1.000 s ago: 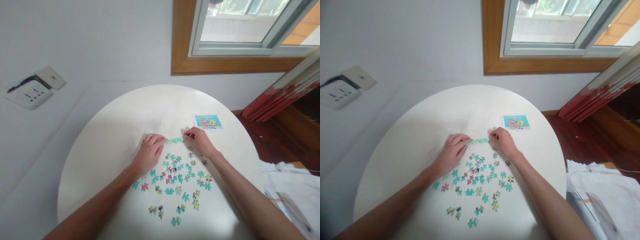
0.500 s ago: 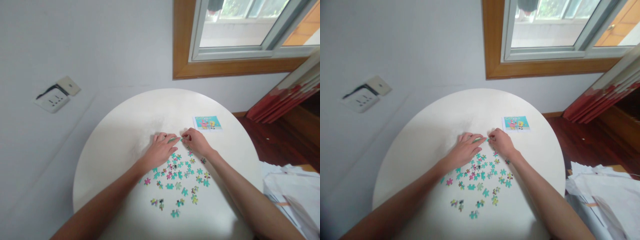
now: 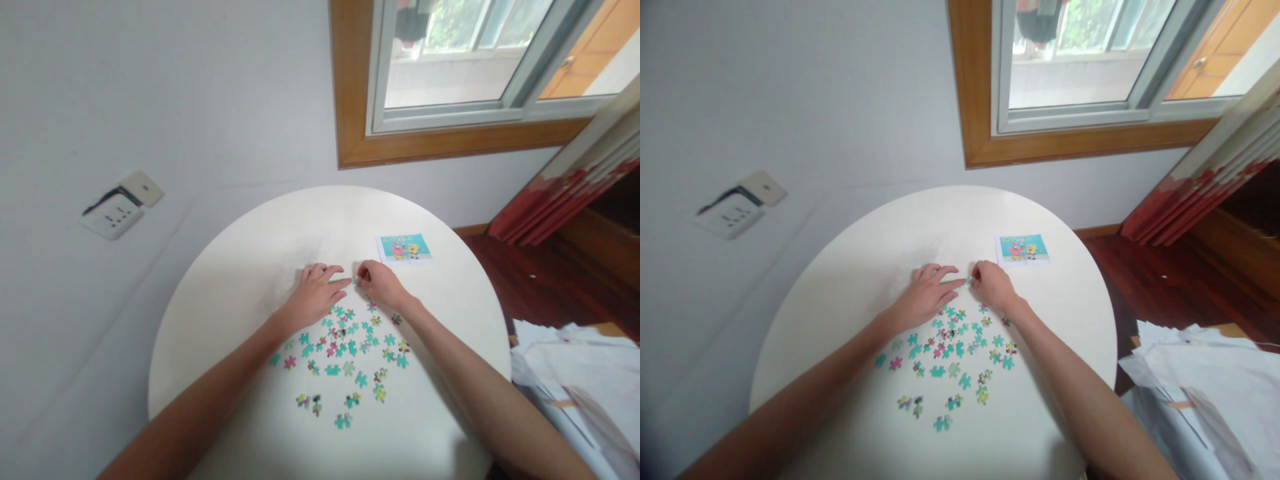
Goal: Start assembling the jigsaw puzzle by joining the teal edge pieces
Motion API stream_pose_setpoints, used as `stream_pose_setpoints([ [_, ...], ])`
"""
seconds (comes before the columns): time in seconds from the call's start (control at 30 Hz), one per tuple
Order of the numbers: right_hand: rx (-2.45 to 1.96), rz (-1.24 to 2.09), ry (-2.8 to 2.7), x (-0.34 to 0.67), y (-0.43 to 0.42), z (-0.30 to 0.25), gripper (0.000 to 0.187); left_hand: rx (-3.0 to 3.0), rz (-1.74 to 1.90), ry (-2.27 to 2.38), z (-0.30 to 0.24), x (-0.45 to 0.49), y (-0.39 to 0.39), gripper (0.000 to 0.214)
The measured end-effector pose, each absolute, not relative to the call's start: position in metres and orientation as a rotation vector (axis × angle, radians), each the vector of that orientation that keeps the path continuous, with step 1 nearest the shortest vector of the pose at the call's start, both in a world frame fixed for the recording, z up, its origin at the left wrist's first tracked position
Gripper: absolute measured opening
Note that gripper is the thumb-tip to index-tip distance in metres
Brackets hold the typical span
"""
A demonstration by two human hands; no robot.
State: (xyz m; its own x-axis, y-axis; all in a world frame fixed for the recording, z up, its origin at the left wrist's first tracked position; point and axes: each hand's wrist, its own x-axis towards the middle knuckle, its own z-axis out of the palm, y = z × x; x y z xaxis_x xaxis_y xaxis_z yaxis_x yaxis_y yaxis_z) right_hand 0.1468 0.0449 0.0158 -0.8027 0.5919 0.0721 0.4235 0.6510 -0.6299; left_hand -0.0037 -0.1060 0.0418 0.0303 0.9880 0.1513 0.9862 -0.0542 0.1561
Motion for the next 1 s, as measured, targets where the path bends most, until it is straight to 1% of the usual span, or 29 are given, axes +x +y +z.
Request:
stream_pose_setpoints([
  [0.13,-0.833,1.220,-2.364,0.152,0.063,0.011,0.005,2.190,0.418,2.130,0.037,-0.008,-0.100,0.030],
  [0.2,-0.843,1.296,-2.236,0.158,0.074,0.009,0.003,2.137,0.468,2.131,0.034,-0.010,-0.096,0.029],
  [0.37,-0.818,1.319,-2.113,0.177,0.098,0.011,0.010,1.995,0.784,2.228,0.037,-0.021,-0.095,0.028],
  [0.43,-0.831,1.314,-2.106,0.183,0.104,0.013,0.012,1.976,0.849,2.255,0.041,-0.028,-0.103,0.027],
  [0.53,-0.865,1.291,-2.125,0.190,0.108,0.018,0.013,1.959,0.858,2.277,0.045,-0.041,-0.121,0.026],
  [0.7,-0.873,1.291,-2.218,0.200,0.105,0.031,0.009,1.906,0.855,2.259,0.044,-0.052,-0.143,0.022],
  [0.83,-0.874,1.325,-2.312,0.206,0.101,0.039,0.004,1.854,0.877,2.161,0.046,-0.050,-0.148,0.020],
  [1.0,-0.862,1.379,-2.228,0.198,0.088,0.043,0.005,1.770,0.924,2.171,0.047,-0.045,-0.150,0.019],
])
